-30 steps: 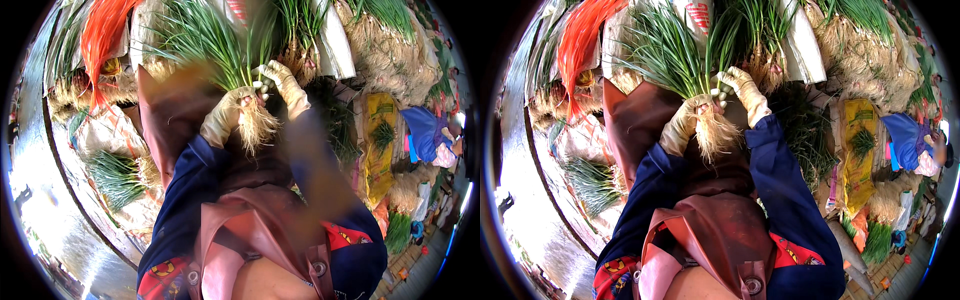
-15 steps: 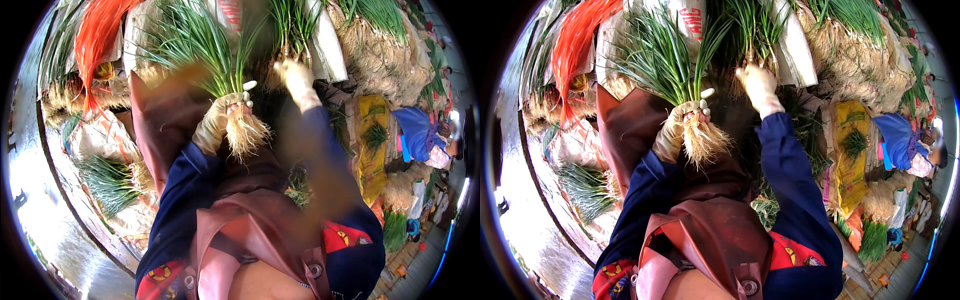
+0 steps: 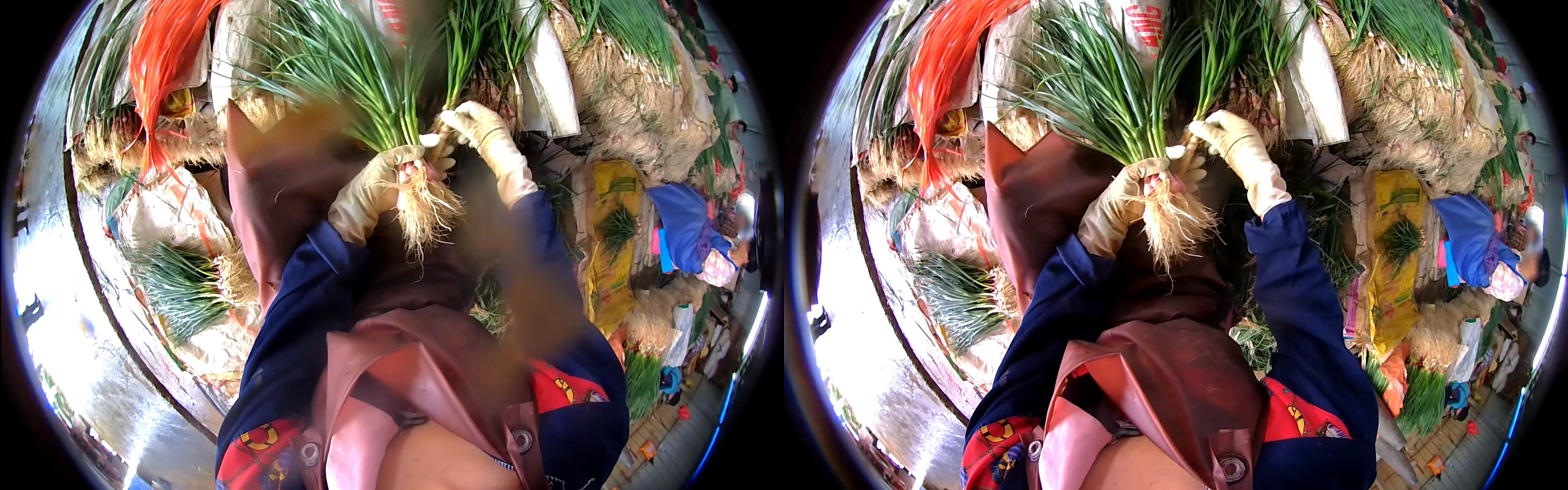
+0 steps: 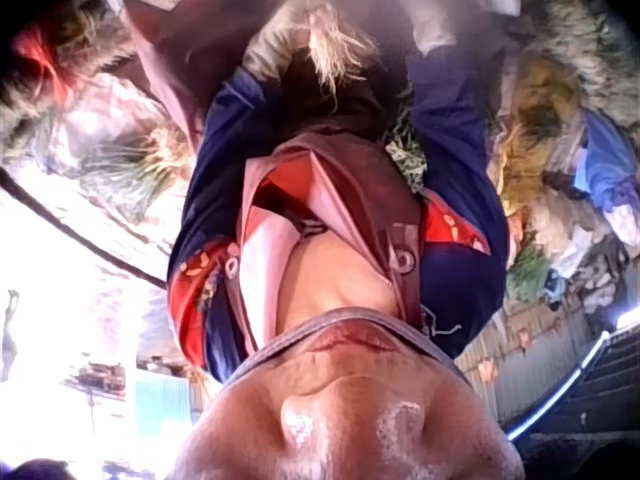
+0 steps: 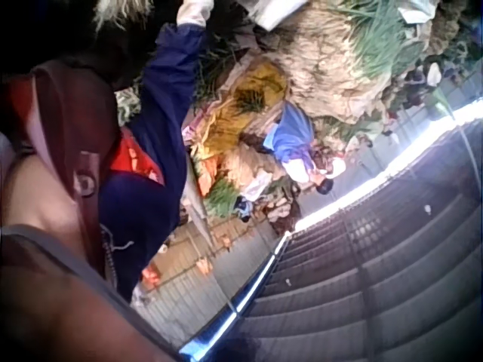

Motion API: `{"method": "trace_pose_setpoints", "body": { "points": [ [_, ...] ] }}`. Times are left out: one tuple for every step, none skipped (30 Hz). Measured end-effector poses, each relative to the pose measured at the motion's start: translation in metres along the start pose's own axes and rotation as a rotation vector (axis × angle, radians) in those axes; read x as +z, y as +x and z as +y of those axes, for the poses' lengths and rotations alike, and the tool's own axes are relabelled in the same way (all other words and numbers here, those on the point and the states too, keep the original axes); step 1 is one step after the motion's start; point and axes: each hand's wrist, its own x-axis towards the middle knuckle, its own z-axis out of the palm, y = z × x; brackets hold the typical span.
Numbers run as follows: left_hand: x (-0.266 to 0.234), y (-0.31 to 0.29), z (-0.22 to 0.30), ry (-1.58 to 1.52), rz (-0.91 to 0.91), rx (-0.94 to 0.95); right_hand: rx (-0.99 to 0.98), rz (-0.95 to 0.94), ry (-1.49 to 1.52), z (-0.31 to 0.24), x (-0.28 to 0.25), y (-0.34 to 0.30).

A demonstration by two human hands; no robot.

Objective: The person cleans green onions by hand, stripping away the outer layers and roots before gathering them into bunches and tying the stalks with red plastic string.

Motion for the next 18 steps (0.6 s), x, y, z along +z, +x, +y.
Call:
{"method": "trace_pose_setpoints", "body": {
  "points": [
    [0.014,-0.002,-0.003,0.013,0.028,0.032,0.024,0.001,0.0,0.01,0.001,0.004],
    [0.008,0.001,-0.001,0.064,0.023,0.064,-0.041,0.173,-0.198,0.012,0.001,0.006],
    [0.004,0.002,-0.001,0.048,0.012,0.067,-0.107,0.345,-0.395,0.015,0.0,0.009],
    [0.0,0.002,-0.001,0.032,0.001,0.069,-0.378,0.554,-0.47,0.021,-0.003,0.019],
    [-0.002,0.002,-0.001,0.014,-0.008,0.071,-0.247,0.557,-0.815,-0.005,-0.011,0.017],
    [-0.004,0.002,0.0,0.007,-0.032,0.07,-0.478,0.672,-0.752,-0.002,-0.009,0.023],
    [-0.005,0.001,0.001,0.002,-0.055,0.069,-0.708,0.783,-0.679,0.006,-0.007,0.031],
    [-0.004,0.004,0.0,-0.005,-0.083,0.053,-0.563,0.553,-0.412,0.026,-0.007,0.042],
    [-0.003,0.001,0.0,-0.018,-0.068,0.058,-0.402,0.225,-0.021,0.009,0.008,0.032],
    [-0.001,-0.001,0.0,-0.031,-0.052,0.061,-0.404,0.123,0.06,0.015,0.024,0.031],
    [0.002,-0.003,0.001,-0.043,-0.039,0.069,-0.305,-0.033,0.192,0.015,0.031,0.025],
    [-0.003,-0.006,0.005,0.006,-0.041,0.025,-0.201,-0.176,0.308,0.018,0.038,0.017],
    [-0.006,-0.006,0.005,0.003,-0.03,0.034,-0.129,-0.261,0.397,0.019,0.044,0.012],
    [-0.004,-0.007,0.004,-0.002,-0.018,0.039,-0.08,-0.272,0.476,0.017,0.049,0.005],
    [-0.001,-0.007,0.002,-0.006,-0.006,0.045,-0.051,-0.228,0.55,0.013,0.052,0.001],
    [0.002,-0.004,-0.003,0.026,0.054,0.168,-0.025,-0.187,0.62,0.008,0.055,-0.002],
    [0.006,-0.006,0.001,0.025,0.012,0.148,-0.064,-0.055,0.57,-0.009,0.061,-0.01],
    [0.001,-0.005,0.002,0.084,0.033,0.172,-0.058,-0.018,0.498,-0.004,0.063,-0.01]
  ]
}}
